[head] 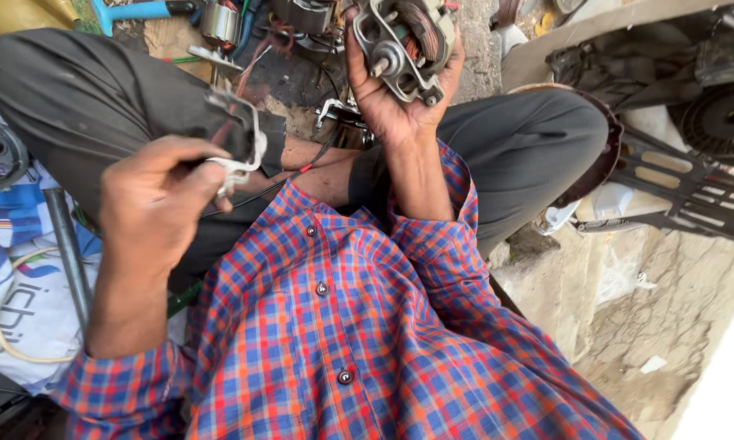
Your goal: The person sits on the ground holding a starter motor and uses a screwdriver to unscrew and work on its housing. They turn the motor over, manipulate its red and green wires and terminals by hand, and continue loosening and refitting screws on the assembly.
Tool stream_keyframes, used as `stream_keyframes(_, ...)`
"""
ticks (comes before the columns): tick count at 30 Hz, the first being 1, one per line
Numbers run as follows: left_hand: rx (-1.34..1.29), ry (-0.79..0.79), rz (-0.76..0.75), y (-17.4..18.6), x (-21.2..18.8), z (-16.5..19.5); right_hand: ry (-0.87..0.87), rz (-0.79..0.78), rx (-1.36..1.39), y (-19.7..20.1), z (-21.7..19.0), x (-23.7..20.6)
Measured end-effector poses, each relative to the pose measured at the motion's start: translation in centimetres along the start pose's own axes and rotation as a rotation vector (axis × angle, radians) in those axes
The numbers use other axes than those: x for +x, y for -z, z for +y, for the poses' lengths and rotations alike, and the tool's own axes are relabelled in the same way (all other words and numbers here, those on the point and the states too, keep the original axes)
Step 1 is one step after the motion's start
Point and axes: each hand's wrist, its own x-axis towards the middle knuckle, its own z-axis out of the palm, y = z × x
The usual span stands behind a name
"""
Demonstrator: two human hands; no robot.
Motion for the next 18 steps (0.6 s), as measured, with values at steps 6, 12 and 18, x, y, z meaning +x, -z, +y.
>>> stream_keyframes(6, -0.803, 0.028, -0.069, -2.7, -0.5, 0.8, 0.0, -0.026, 0.014, -1.0, -0.4, 1.4)
stream_keyframes(12, -0.746, -0.186, -0.097, -9.7, 3.2, 0.1, 0.099, -0.041, -0.087, -1.1, -0.7, 2.3)
stream_keyframes(18, -0.527, -0.215, -0.073, -11.4, 5.4, -1.8, 0.151, -0.034, -0.047, -0.6, 0.4, 1.3)
